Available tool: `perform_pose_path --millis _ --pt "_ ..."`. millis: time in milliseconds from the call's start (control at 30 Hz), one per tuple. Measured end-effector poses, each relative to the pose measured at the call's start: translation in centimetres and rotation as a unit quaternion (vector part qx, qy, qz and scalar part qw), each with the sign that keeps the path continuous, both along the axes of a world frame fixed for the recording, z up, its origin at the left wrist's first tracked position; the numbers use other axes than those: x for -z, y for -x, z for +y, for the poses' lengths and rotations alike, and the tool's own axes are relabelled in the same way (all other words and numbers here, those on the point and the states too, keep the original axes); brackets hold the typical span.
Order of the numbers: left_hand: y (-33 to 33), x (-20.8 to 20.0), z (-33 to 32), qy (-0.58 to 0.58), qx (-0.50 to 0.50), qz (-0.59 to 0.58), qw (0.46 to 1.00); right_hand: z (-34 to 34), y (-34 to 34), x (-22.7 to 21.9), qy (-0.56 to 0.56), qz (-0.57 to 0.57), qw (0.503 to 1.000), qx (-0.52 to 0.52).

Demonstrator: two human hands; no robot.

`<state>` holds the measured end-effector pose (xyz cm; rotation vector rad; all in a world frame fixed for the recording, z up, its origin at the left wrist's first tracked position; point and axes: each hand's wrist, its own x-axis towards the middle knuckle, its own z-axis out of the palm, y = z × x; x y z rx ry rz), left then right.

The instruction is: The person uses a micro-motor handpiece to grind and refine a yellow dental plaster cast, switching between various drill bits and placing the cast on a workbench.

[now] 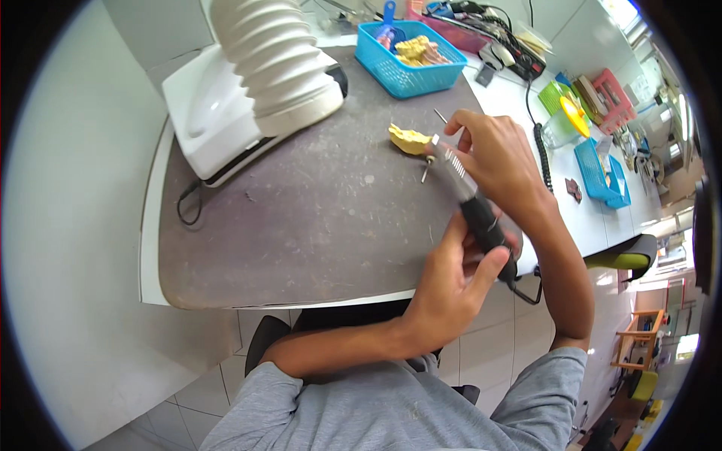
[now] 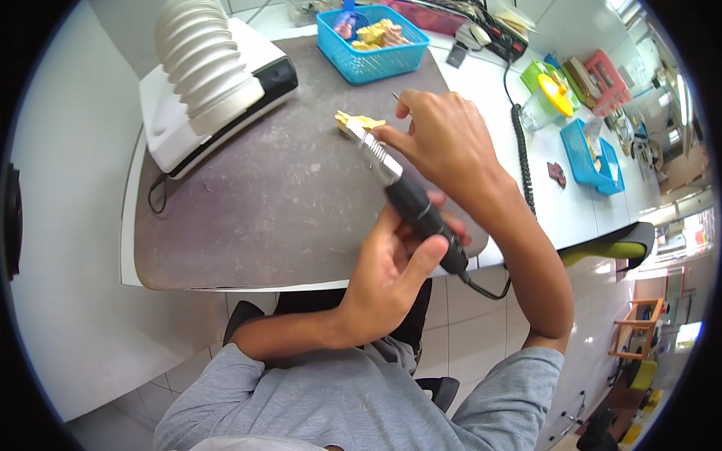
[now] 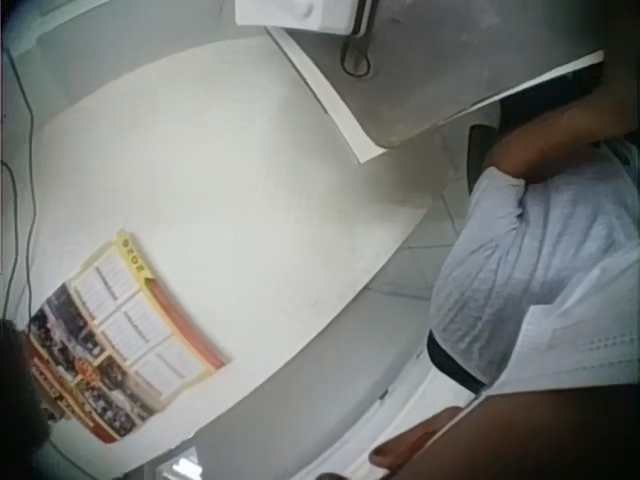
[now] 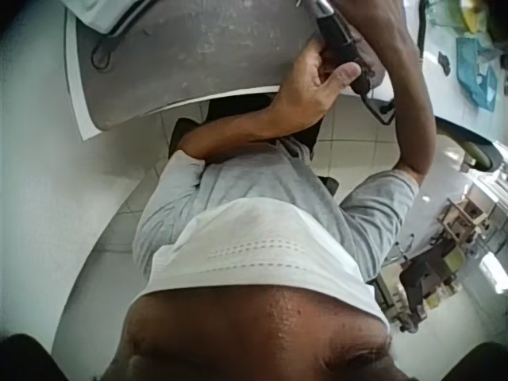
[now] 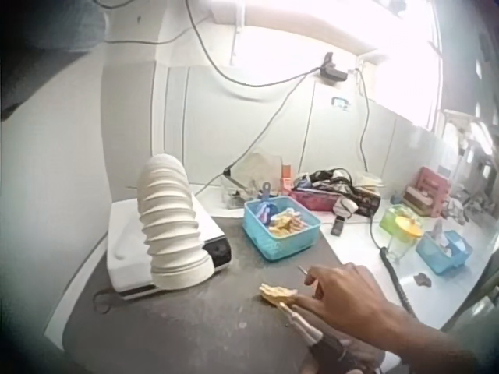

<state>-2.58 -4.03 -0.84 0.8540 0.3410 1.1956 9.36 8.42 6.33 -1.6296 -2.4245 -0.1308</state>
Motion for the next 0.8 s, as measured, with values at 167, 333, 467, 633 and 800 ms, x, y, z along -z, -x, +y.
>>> perform_pose_path --millis 167,333,467,633,800 --pt "2.6 0.9 -3.5 -0.012 -0.004 0.001 1.0 0.6 3.9 -0.4 -0.116 0.104 0.975 -0.159" --pt "5.4 0.3 -3.0 -0.041 -0.001 -0.073 0.996 3.6 7.0 1.9 -0.172 -0.009 0.955 -0.242" --pt "7.2 -0.6 -1.9 -0.011 0.011 -0.1 0.995 4.5 7.4 2.3 -0.209 -0.026 0.941 -0.263" --pt "9.3 0.1 0.7 -0.026 0.059 -0.137 0.988 3.6 8.3 2.6 -0.252 -0.129 0.927 -0.247" --pt "10.6 -0.1 1.3 0.047 0.033 -0.122 0.991 2.8 9.0 2.2 -0.236 -0.09 0.94 -0.23"
